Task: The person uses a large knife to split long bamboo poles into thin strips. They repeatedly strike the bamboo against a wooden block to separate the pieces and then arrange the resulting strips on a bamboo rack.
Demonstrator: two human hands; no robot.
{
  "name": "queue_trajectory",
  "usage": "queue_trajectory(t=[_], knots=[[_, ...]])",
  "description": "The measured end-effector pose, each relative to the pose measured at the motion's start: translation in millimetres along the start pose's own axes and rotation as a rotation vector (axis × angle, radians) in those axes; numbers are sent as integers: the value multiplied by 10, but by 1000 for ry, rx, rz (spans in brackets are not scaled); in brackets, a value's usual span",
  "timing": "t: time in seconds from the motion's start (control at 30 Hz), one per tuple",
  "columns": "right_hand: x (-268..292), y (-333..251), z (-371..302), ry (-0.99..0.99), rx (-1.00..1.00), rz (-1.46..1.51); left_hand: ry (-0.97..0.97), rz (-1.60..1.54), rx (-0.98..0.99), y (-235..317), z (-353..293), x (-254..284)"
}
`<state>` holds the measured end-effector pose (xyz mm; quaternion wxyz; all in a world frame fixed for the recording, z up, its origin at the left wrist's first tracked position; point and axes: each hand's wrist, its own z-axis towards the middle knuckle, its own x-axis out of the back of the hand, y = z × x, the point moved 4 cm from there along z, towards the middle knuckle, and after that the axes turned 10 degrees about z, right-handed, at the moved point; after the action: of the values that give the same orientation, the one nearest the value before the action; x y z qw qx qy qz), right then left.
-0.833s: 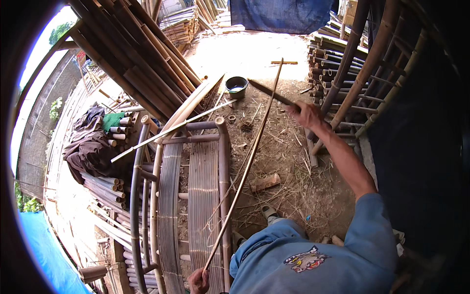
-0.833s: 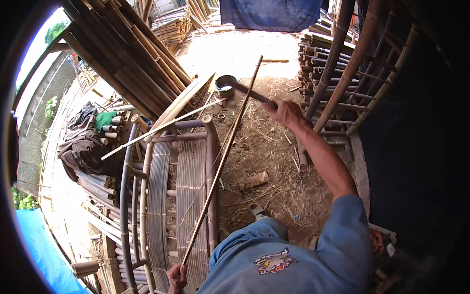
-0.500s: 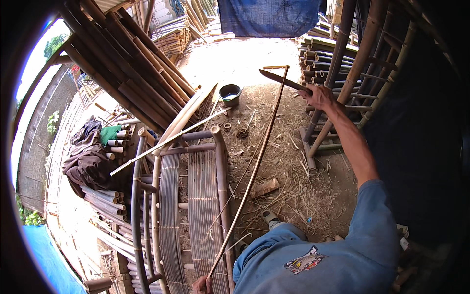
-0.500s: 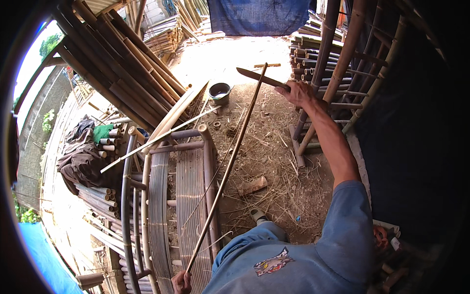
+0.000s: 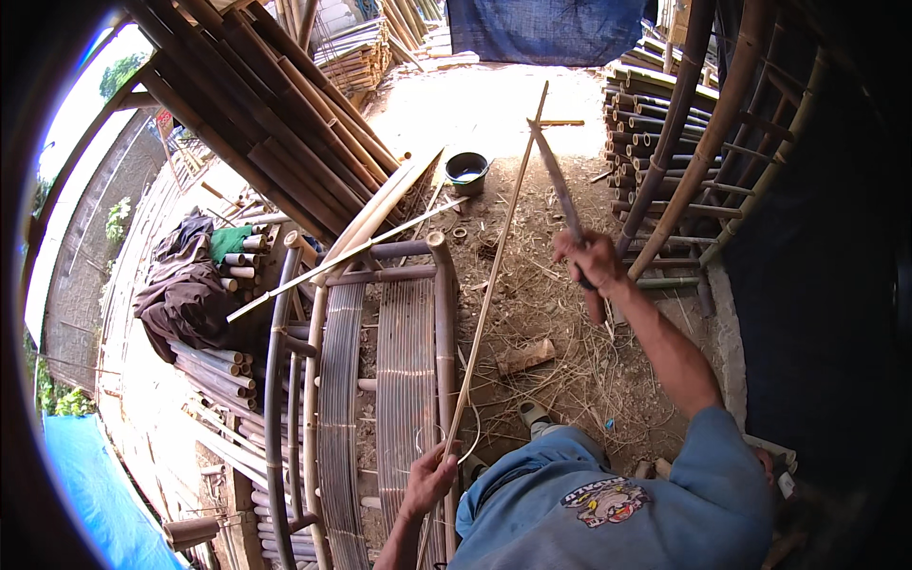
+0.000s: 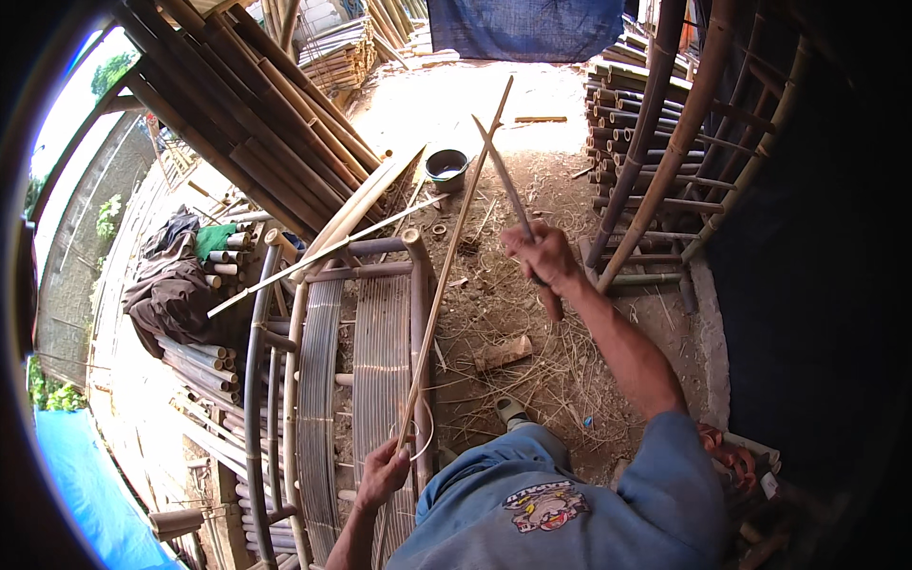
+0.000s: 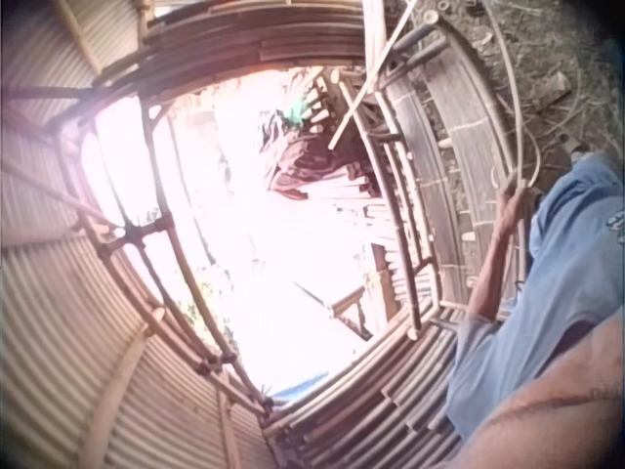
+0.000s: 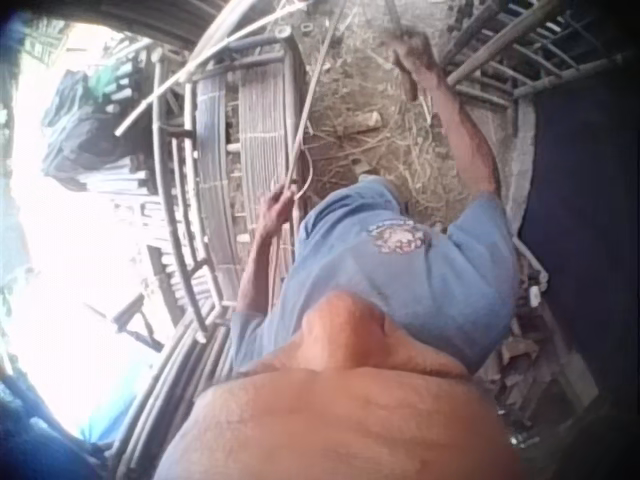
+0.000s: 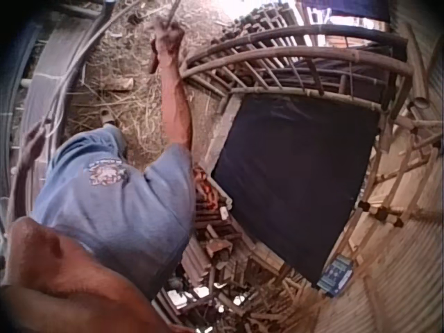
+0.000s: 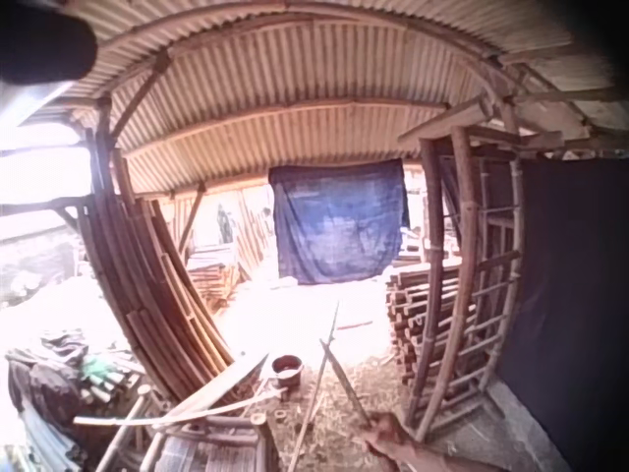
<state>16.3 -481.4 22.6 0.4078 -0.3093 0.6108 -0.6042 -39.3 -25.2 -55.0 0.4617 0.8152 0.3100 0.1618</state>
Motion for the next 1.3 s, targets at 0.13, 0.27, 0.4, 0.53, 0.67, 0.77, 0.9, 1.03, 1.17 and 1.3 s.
queue_trajectory(t=[0.13, 0.27, 0.4, 0.53, 0.67, 0.77, 0.9, 1.03, 1.17, 1.3], knots=[[-707, 376, -349, 129, 59, 75, -259, -337, 76, 472, 264, -264], [-843, 356, -318, 156, -55, 239, -249, -318, 15, 536, 316, -386], [-957, 341, -324, 88, -93, 69, -91, -207, -126, 737, 582, -408], [-1038, 89, -449, -104, 103, -716, 83, -95, -180, 830, 782, -173], [-1251, 135, -887, -281, 480, -971, 191, -77, -219, 995, 835, 12], [-1440, 173, -1077, -319, 565, -944, 160, -112, -204, 1043, 848, 64], [-1593, 313, -1143, -353, 527, -911, 85, -204, -189, 987, 843, 97], [-1613, 383, -1024, -300, 571, -955, 123, -125, -183, 1022, 764, 87], [-1554, 436, -861, -313, 494, -981, 258, -14, -217, 976, 743, -9], [-1431, 521, -708, -302, 440, -1022, 300, 18, -221, 839, 686, 15]])
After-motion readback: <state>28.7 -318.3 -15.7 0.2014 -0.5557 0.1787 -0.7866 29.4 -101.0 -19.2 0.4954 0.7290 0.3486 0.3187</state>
